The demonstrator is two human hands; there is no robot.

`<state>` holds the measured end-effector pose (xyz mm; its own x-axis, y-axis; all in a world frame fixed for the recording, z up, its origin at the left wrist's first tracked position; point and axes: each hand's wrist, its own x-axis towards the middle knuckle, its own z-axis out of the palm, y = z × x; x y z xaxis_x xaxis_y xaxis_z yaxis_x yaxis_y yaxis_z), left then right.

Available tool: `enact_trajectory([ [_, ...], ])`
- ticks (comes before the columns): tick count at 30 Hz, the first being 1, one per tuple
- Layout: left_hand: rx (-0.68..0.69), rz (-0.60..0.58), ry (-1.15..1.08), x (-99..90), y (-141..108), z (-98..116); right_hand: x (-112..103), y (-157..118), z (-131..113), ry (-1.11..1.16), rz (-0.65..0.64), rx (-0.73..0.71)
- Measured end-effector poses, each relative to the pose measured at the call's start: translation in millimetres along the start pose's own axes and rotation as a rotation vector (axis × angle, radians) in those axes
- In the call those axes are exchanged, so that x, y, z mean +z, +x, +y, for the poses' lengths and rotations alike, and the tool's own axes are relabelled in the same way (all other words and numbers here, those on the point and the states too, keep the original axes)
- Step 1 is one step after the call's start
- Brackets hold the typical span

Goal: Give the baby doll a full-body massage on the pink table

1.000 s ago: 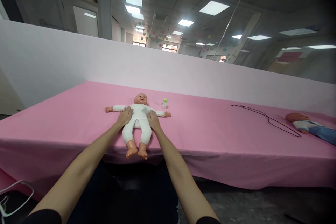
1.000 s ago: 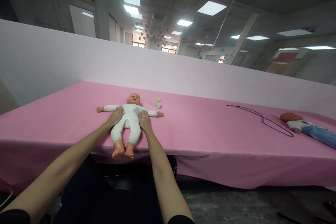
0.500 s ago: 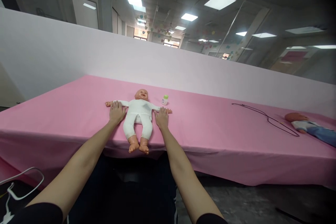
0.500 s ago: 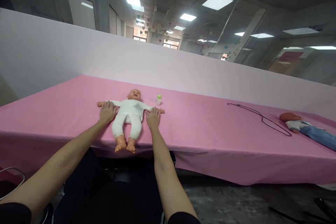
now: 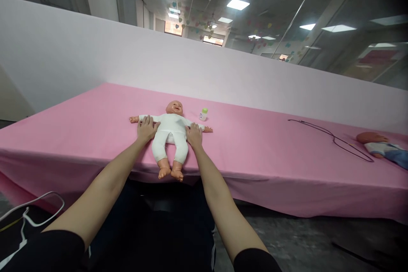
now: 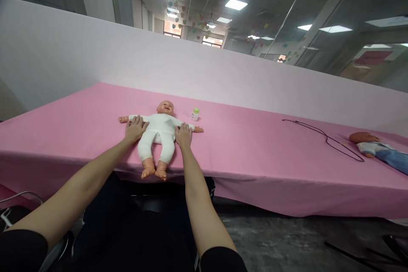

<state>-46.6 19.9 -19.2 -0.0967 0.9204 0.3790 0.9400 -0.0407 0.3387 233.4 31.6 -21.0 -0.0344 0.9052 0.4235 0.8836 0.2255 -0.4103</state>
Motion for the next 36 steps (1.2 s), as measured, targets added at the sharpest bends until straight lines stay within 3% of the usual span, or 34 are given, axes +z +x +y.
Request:
enact_trajectory([
  [3, -0.126, 0.078, -0.002, 2.7, -3.3, 1.1, -0.1, -2.1, 5.3, -0.097, 0.083, 0.055],
  [5, -0.129, 0.129, 0.006, 3.6, -3.6, 1.0, 0.2, -2.2, 5.5, -0.101, 0.124, 0.048],
  [8, 0.055, 0.114, 0.003, 1.6, -1.9, -0.1, -0.2, -0.4, 3.2, -0.052, 0.08, -0.098],
  [11, 0.262, -0.03, -0.001, -2.5, 0.3, -1.5, -2.1, 1.6, 0.4, 0.001, -0.052, -0.231],
  [13, 0.291, -0.128, 0.013, -4.5, 0.7, -1.9, -3.4, 1.8, -1.1, 0.003, -0.112, -0.223],
  [16, 0.235, -0.159, 0.044, -5.6, -1.5, -0.5, -4.6, 0.1, -2.6, -0.035, -0.106, -0.144],
  [21, -0.036, 0.037, 0.008, -6.1, -8.2, 5.6, -4.5, -4.6, -4.0, -0.096, 0.055, 0.043],
  [24, -0.053, 0.095, 0.036, -9.0, -6.5, 1.9, -8.6, -5.9, -3.8, -0.062, 0.074, 0.036],
  [29, -0.064, 0.114, 0.15, -25.7, 7.3, -41.7, -32.0, -5.3, 10.5, -0.035, 0.135, 0.027],
  [33, -0.199, 0.017, 0.074, -47.4, 16.2, -90.4, -51.6, -4.0, 33.7, -0.048, 0.227, 0.357],
  [36, -0.209, -0.014, -0.052, -58.0, 19.8, -108.9, -54.9, -0.3, 45.4, -0.035, 0.193, 0.567],
])
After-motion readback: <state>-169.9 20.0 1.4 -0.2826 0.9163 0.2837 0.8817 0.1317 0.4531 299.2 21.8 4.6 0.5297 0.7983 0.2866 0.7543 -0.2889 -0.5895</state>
